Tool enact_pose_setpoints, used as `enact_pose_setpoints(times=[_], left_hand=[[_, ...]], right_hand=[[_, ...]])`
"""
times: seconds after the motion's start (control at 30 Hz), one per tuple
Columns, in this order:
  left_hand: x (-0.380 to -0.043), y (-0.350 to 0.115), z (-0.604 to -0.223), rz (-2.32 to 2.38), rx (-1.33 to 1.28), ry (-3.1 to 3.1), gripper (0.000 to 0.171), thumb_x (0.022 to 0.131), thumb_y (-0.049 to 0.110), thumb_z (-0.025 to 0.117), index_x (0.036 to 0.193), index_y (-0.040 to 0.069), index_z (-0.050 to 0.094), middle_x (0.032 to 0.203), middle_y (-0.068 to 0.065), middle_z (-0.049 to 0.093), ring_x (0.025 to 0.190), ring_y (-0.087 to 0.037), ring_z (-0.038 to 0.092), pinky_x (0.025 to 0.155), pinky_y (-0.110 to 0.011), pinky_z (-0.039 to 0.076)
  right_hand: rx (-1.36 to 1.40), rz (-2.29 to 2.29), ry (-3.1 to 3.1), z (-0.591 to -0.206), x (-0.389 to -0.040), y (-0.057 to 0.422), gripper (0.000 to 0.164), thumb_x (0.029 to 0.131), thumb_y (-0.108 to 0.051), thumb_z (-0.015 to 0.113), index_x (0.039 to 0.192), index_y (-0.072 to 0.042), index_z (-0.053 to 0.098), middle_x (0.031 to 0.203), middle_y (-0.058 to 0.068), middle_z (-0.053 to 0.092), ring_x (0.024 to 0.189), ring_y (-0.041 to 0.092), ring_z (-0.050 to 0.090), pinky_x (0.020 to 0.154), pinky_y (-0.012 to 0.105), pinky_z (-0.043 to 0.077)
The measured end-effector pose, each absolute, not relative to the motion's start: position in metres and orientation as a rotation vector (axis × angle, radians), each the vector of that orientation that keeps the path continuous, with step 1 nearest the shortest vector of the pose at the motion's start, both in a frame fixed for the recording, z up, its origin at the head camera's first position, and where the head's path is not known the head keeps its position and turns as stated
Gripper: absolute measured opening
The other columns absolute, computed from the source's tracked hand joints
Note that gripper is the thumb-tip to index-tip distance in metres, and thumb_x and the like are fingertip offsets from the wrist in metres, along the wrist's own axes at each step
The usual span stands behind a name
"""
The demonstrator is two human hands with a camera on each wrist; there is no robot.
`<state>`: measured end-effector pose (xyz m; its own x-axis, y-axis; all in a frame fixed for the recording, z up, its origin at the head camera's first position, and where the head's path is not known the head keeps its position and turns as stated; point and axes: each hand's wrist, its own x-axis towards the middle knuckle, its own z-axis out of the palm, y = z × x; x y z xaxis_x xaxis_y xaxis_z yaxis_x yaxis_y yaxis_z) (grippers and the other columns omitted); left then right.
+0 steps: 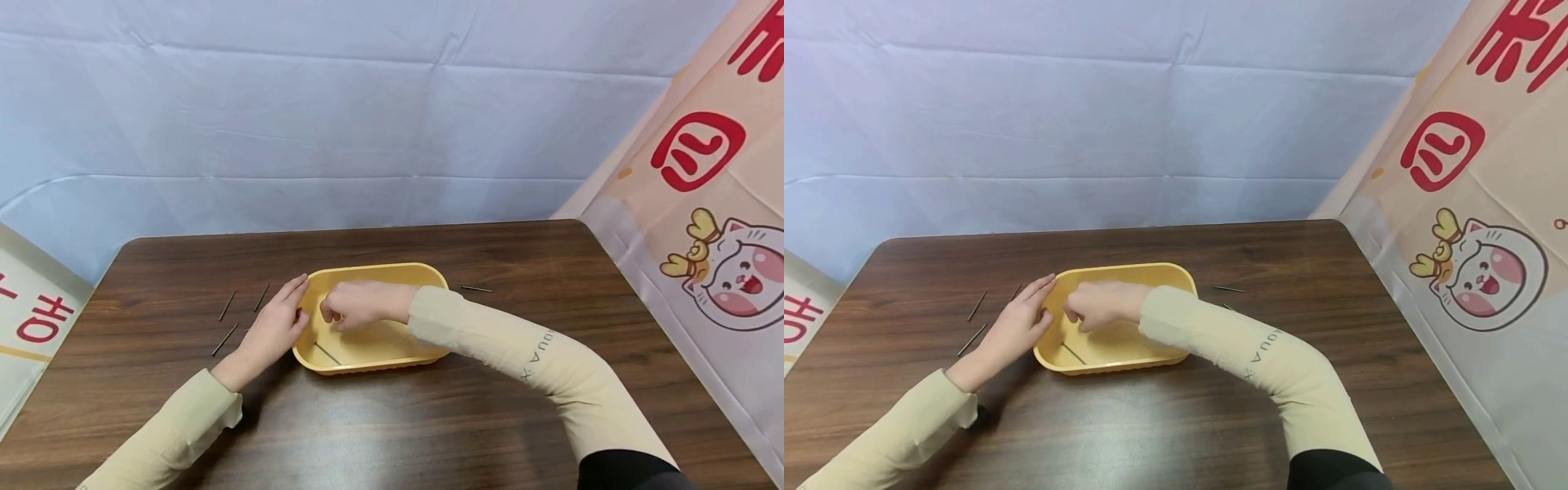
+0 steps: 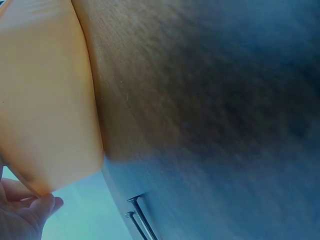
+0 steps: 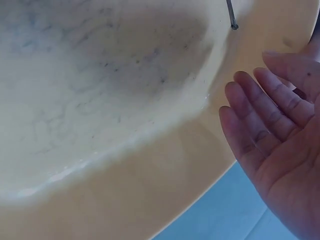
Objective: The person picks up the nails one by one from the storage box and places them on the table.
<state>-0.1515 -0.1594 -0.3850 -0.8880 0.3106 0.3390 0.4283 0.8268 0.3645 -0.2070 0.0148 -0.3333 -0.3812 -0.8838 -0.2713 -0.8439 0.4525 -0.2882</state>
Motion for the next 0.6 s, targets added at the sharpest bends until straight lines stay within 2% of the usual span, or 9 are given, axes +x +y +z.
enact_pose_setpoints(times=[0.3, 0.6], left_hand=[[-0.151, -0.160, -0.385, -0.642, -0.562, -2.757, 0.049, 0.078, 0.000, 0.052, 0.125, -0.012, 0.046, 0.133, -0.021, 0.044, 0.115, -0.031, 0.049, 0.081, -0.039, 0.045], [-0.150, -0.161, -0.385, -0.648, -0.578, -2.764, 0.050, 0.079, 0.001, 0.051, 0.127, -0.012, 0.045, 0.134, -0.021, 0.043, 0.112, -0.030, 0.050, 0.075, -0.036, 0.044]], right_hand=[[-1.442, -0.131, 2.314, -0.338, -0.207, 0.006, 0.018, 0.083, -0.015, 0.061, 0.099, -0.008, 0.066, 0.092, -0.002, 0.062, 0.083, 0.007, 0.056, 0.073, 0.019, 0.044], [-1.444, -0.143, 2.288, -0.341, -0.205, 0.000, 0.018, 0.082, -0.014, 0.063, 0.098, -0.008, 0.066, 0.092, -0.002, 0.063, 0.079, 0.006, 0.056, 0.071, 0.016, 0.043]])
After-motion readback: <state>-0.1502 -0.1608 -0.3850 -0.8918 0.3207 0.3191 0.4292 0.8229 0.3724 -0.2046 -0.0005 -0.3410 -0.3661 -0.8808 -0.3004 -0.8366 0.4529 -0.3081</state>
